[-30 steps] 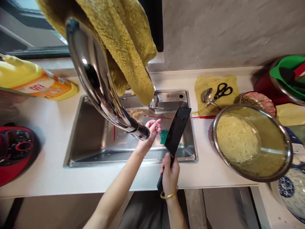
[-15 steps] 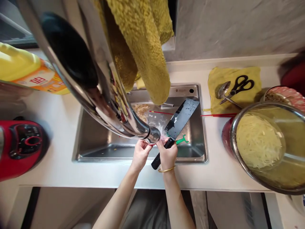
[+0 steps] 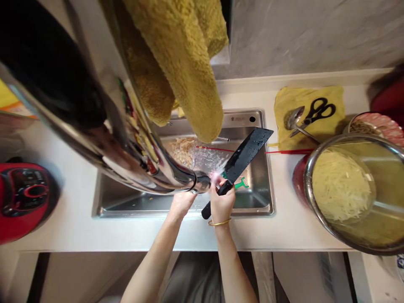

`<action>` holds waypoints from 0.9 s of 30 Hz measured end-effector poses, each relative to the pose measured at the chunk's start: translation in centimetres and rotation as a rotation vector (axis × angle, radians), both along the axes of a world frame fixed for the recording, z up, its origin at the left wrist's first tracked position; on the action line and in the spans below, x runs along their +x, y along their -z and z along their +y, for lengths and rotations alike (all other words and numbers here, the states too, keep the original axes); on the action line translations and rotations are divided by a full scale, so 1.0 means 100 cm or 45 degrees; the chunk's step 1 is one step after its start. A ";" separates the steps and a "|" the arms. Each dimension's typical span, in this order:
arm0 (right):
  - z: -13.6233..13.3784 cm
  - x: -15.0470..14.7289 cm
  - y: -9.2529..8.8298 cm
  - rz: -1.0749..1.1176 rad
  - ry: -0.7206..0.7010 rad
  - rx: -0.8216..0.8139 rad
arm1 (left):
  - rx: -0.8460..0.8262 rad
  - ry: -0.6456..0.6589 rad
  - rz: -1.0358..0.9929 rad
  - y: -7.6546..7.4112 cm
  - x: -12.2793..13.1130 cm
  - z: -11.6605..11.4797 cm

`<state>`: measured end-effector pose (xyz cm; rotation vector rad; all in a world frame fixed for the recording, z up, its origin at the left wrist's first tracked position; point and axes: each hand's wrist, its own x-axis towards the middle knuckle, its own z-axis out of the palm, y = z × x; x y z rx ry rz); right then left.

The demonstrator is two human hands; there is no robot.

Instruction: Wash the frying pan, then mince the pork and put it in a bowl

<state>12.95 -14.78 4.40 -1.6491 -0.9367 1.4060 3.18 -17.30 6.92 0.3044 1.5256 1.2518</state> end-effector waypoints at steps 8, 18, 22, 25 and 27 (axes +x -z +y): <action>0.006 0.005 -0.009 0.166 0.124 -0.022 | 0.061 -0.056 -0.102 0.023 0.002 0.009; 0.005 0.023 -0.015 0.242 0.187 -0.014 | 0.002 -0.004 -0.401 0.027 0.007 0.012; 0.011 0.027 -0.014 0.295 0.241 0.011 | 0.005 0.045 -0.240 0.034 0.002 0.012; 0.012 0.026 -0.011 0.281 0.215 -0.020 | 0.112 0.091 -0.074 0.036 -0.004 0.031; 0.010 0.026 -0.009 0.251 0.177 -0.041 | 0.190 0.099 0.078 0.034 -0.010 0.055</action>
